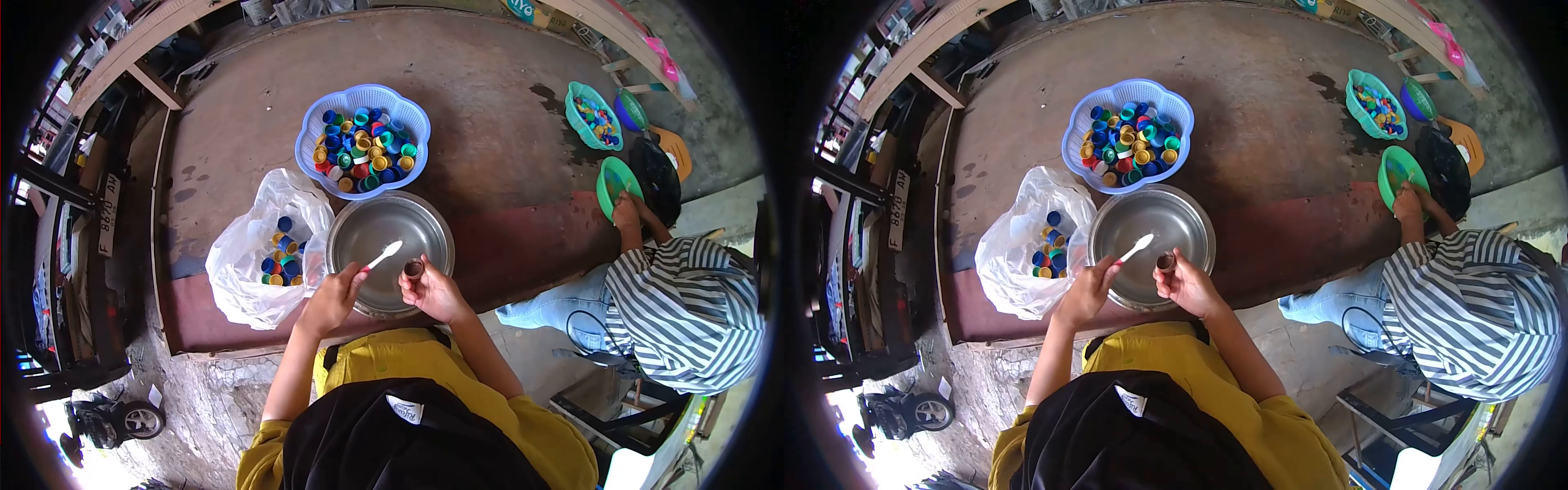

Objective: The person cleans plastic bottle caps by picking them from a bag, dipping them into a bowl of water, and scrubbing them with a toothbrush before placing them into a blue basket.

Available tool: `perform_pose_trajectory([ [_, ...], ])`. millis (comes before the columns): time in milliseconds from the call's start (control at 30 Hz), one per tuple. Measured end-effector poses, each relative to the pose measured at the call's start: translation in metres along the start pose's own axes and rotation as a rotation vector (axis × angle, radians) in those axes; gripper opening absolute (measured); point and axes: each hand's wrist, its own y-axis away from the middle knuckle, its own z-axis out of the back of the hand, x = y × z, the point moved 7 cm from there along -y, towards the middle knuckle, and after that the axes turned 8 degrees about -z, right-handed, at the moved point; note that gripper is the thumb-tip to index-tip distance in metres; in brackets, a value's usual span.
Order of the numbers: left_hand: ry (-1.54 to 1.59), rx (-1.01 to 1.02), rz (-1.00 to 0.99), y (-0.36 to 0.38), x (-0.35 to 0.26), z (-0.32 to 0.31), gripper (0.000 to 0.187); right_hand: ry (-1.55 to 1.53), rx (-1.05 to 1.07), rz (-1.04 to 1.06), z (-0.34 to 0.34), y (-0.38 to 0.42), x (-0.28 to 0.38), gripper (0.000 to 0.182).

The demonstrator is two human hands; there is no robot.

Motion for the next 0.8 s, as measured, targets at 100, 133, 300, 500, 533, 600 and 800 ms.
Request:
perform_pose_trajectory([
  [100,0.063,0.003,-0.054,0.004,-0.010,0.003,0.027,0.135,-0.200,0.190,-0.003,0.004,0.012,0.032],
  [133,0.073,0.026,-0.044,0.005,-0.009,0.000,0.027,0.205,-0.303,0.279,-0.004,0.007,0.020,0.028],
  [300,0.128,-0.014,0.012,0.006,-0.008,0.009,0.027,1.038,-0.468,0.658,-0.014,0.020,0.047,0.040],
  [500,-0.013,0.019,-0.057,0.008,0.001,-0.009,0.027,1.398,-0.557,0.881,-0.054,0.035,0.055,0.068],
  [533,-0.044,-0.038,-0.041,0.006,0.003,-0.001,0.027,1.510,-0.541,0.955,-0.058,0.036,0.055,0.077],
  [600,-0.005,-0.053,-0.036,0.006,0.001,0.008,0.027,1.516,-0.556,0.969,-0.058,0.039,0.056,0.078],
  [800,-0.041,-0.033,-0.038,0.007,0.005,0.000,0.027,1.581,-0.596,1.001,-0.060,0.040,0.056,0.078],
])
